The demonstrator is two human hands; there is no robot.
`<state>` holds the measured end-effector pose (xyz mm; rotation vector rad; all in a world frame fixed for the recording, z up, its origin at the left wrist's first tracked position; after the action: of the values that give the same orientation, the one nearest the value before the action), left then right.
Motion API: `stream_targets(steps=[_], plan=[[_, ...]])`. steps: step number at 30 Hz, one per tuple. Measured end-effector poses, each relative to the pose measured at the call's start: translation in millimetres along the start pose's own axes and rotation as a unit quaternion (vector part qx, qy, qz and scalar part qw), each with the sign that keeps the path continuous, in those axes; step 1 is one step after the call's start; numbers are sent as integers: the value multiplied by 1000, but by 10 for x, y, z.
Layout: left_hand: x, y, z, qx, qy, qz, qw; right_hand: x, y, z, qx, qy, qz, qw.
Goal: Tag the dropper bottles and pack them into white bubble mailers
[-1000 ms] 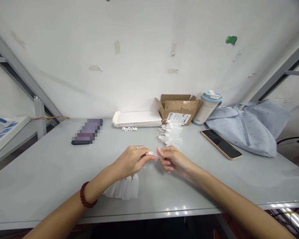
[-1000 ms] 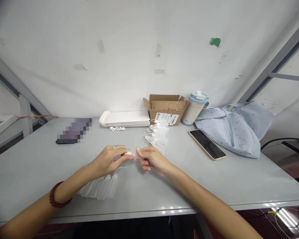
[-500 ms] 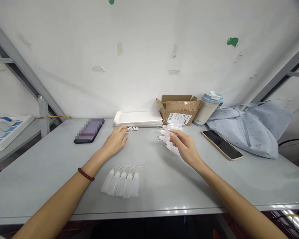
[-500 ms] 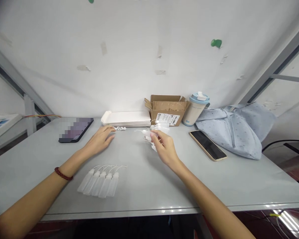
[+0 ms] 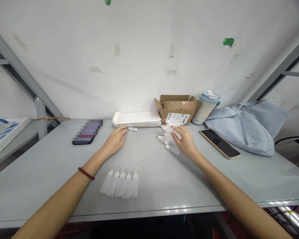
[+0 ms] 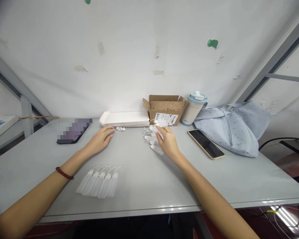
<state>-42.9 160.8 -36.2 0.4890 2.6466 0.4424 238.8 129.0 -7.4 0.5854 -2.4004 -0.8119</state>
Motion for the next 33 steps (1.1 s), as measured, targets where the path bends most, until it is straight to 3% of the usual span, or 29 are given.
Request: stream_targets(steps=[9,14,16,18,20,22,25,28,33], plan=[[58,-10,98,29,32,-6,999,23,-13,-14,-4,-20,-29,999],[45,-19,97,25,26,-9,999,284,-30,-95,-48,-25,-86,995],[18,-24,86,27,22,-11,999,473,-57,-103,-38,12,-113,993],[-19,-31,75,31,18,-10,999,695,-108,-68,6,74,-130,989],[-53,-37,63,34,17,-12,999,962,-197,23,89,156,-151,972],[-76,-40,52,34,19,-20,999,1211,-317,117,173,220,-158,947],[-86,-37,34,28,29,-46,998,1577,-543,233,287,238,-233,898],[-82,-29,9,17,40,-79,996,1727,-709,329,355,213,-276,867],[-89,-32,-28,12,44,-117,992,1747,-795,407,389,186,-301,851]])
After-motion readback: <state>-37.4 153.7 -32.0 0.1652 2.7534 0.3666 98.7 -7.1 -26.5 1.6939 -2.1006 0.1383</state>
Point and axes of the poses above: each hand's wrist, its own y-axis towards the middle knuckle, its own z-axis out of the palm, x = y × z, the point moved 8 cm from there along y, towards the middle knuckle, and after that the axes turned 8 degrees about -z, right-handed, at the moved point
